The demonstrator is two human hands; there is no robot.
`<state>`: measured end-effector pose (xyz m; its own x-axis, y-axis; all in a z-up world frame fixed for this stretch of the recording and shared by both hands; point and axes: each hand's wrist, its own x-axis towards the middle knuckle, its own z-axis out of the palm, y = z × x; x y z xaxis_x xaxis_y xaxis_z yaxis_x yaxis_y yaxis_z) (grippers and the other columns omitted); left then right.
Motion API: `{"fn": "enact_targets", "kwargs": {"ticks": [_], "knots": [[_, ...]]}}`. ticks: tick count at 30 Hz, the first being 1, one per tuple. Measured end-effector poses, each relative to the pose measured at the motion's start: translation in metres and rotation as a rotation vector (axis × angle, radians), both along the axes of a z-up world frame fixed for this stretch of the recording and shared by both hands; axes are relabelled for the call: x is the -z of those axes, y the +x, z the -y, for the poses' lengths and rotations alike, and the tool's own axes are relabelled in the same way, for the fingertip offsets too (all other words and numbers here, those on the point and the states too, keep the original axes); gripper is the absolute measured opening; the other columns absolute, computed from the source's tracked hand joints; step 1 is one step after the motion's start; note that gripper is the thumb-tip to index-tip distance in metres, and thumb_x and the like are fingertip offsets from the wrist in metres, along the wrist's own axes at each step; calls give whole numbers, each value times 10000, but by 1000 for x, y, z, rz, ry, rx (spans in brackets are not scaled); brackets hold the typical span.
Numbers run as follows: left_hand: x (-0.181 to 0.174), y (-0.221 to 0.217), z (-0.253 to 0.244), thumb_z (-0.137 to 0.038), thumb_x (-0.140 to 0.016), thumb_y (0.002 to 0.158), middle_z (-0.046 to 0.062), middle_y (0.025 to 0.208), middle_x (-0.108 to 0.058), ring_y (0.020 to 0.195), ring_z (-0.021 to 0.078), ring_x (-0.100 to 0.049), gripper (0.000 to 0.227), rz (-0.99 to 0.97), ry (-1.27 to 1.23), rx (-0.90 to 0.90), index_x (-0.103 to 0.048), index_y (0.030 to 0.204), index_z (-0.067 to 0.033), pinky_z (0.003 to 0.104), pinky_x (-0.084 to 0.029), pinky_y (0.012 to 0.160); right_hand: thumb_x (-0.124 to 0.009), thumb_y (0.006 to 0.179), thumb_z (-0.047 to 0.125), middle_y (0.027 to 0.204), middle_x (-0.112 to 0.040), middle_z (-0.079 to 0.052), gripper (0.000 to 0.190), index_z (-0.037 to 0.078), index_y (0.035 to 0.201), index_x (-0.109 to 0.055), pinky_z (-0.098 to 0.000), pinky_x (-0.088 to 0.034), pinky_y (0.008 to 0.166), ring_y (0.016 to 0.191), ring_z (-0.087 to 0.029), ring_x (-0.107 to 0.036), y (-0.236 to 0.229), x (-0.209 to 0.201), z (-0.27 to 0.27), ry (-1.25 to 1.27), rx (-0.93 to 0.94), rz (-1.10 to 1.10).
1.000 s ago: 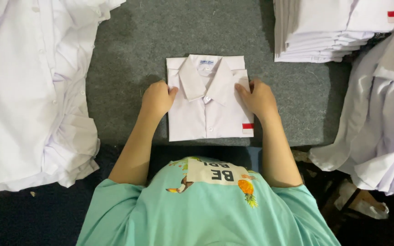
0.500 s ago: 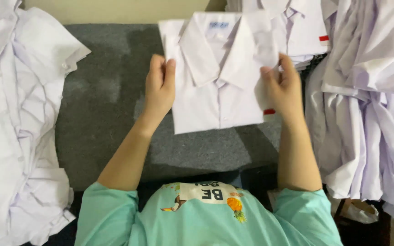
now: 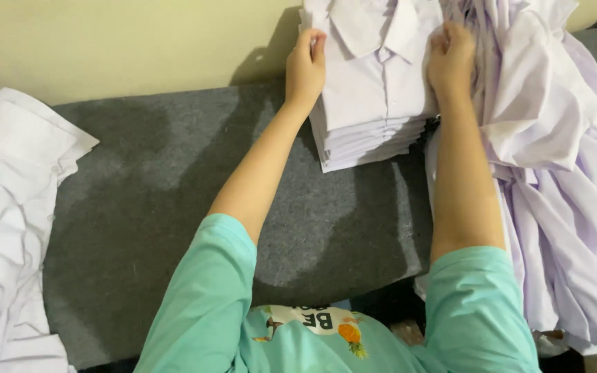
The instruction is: Folding white shirts and stacking them on a work table.
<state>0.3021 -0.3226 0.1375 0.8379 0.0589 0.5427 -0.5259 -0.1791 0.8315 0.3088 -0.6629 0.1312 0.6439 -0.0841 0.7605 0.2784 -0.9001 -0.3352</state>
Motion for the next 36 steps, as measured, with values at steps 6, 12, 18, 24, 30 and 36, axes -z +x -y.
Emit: {"fn": "enact_targets", "kwargs": {"ticks": [6,12,18,24,30,36], "knots": [[17,-11,-5,-241,-503,1072,3,561,-389,447,198,-405,163,6,0,21,-409,1162,-144,369,-304,495,-529,1065,83,1159,-681,-204,290,-22,1310,-643,-418,-520,853,1022,-343,-636,-35,-18,-53,141,-69,-128],[-13,-31,-4,-565,-362,1080,190,1483,-411,1322,404,-507,514,141,467,-189,-360,1504,-275,579,-520,927,-514,1071,75,1216,-501,-200,221,-56,1248,-538,-488,-527,747,960,-378,-604,-65,-58,-85,61,17,23],[-54,-48,34,-586,-407,1085,13,1699,-45,1567,300,54,581,82,866,-18,-390,1614,-346,692,15,1236,-247,1086,503,1717,-115,-76,638,186,1640,-249,-720,-53,1171,1568,-330,-9,-78,-95,-145,141,-101,-617],[-40,-37,45,-645,-206,1033,1,1724,-22,1579,260,74,644,-98,911,43,-230,1628,-401,611,71,1243,-141,1041,545,1741,-61,-13,665,276,1649,-150,-603,6,1229,1605,-272,-8,-68,-73,-146,267,-133,-706],[-50,-39,38,-664,-219,1020,29,1726,13,1576,282,103,681,-145,919,130,-188,1637,-380,613,88,1235,-166,1048,518,1739,-87,-23,642,279,1644,-169,-595,-24,1235,1604,-207,-75,-70,-76,-146,267,-142,-711],[-5,-61,-10,-483,-429,1090,61,1706,-144,1584,334,-131,615,30,690,305,-341,1593,-141,591,-291,1206,-465,1126,327,1607,-314,-222,509,-32,1486,-496,-673,-263,1137,1462,-418,-350,-97,-70,-147,81,-9,-270]]}}
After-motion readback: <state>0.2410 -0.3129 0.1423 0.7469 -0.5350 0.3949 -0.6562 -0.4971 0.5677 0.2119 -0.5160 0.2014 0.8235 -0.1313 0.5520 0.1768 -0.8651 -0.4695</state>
